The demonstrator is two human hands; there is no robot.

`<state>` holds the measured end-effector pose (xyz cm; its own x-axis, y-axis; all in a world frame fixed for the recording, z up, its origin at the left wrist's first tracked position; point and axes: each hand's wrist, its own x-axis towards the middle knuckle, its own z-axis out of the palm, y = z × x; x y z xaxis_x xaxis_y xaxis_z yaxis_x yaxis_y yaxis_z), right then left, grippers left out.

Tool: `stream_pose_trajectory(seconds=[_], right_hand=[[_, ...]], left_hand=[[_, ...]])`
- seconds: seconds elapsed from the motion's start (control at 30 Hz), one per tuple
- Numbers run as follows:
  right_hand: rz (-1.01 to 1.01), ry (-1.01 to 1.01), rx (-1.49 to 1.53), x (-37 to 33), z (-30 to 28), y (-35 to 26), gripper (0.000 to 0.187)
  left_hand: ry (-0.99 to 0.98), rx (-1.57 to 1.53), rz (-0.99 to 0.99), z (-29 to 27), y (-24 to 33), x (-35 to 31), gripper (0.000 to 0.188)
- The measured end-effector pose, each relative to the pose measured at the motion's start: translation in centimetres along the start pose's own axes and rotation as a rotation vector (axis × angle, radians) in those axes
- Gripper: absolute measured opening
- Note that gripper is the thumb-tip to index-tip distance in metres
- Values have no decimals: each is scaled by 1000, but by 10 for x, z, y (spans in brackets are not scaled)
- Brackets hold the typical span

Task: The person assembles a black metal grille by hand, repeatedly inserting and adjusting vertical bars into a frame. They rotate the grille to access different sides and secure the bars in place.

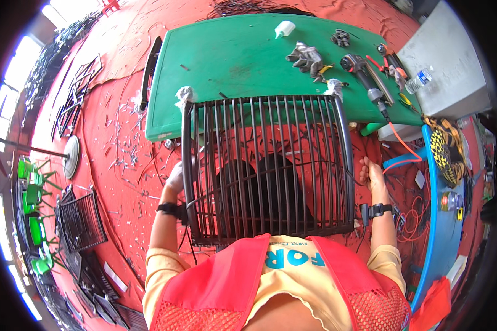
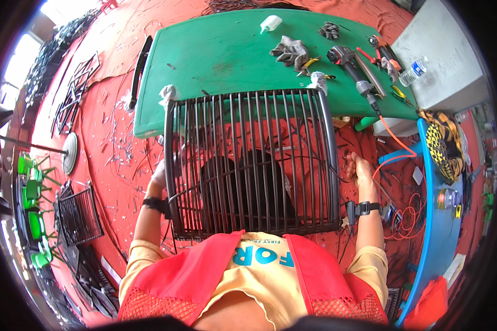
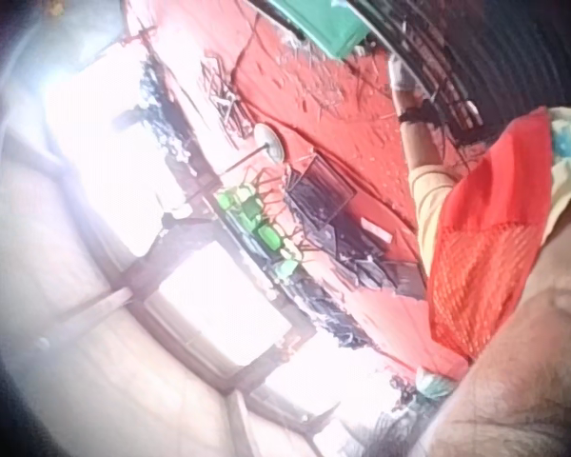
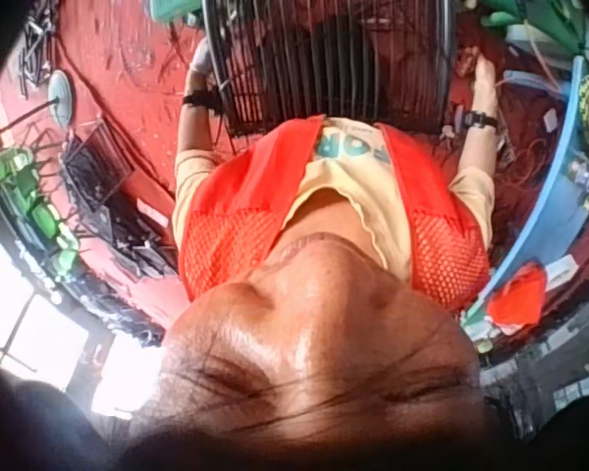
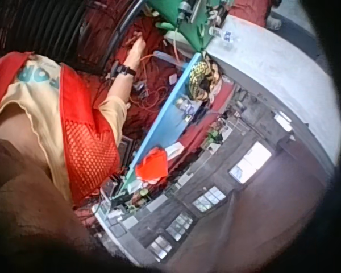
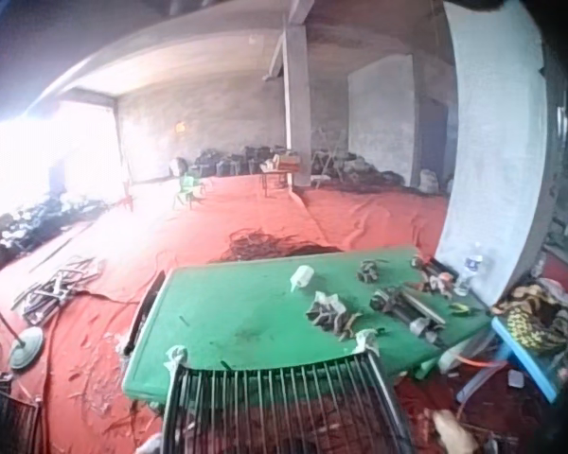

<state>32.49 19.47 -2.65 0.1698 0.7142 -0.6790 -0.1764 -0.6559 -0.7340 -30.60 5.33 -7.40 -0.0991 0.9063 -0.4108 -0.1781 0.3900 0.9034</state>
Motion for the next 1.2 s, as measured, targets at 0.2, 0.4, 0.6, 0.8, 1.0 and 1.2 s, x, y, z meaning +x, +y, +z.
stream_pose_trajectory(seconds=[0.2, 0.4, 0.6, 0.8, 1.0, 1.2], right_hand=[[-19, -159, -329, -9, 18, -16, 18], [-12, -434, -321, 13, 58, -25, 21], [16, -633, -170, 0, 53, -8, 11], [231, -624, -176, -44, 11, -12, 6], [20, -362, -245, -48, 13, 10, 5], [28, -441, -163, -18, 36, 29, 16]], left_hand=[[365, 145, -186, -120, 17, -110, 25], [541, 316, -173, -201, 25, -198, 25], [893, 452, -332, -298, -1, -249, 19], [1046, 1028, -222, -339, -7, -233, 28], [1035, 918, -65, -313, -5, -208, 31], [894, 798, 75, -294, -32, -159, 36]])
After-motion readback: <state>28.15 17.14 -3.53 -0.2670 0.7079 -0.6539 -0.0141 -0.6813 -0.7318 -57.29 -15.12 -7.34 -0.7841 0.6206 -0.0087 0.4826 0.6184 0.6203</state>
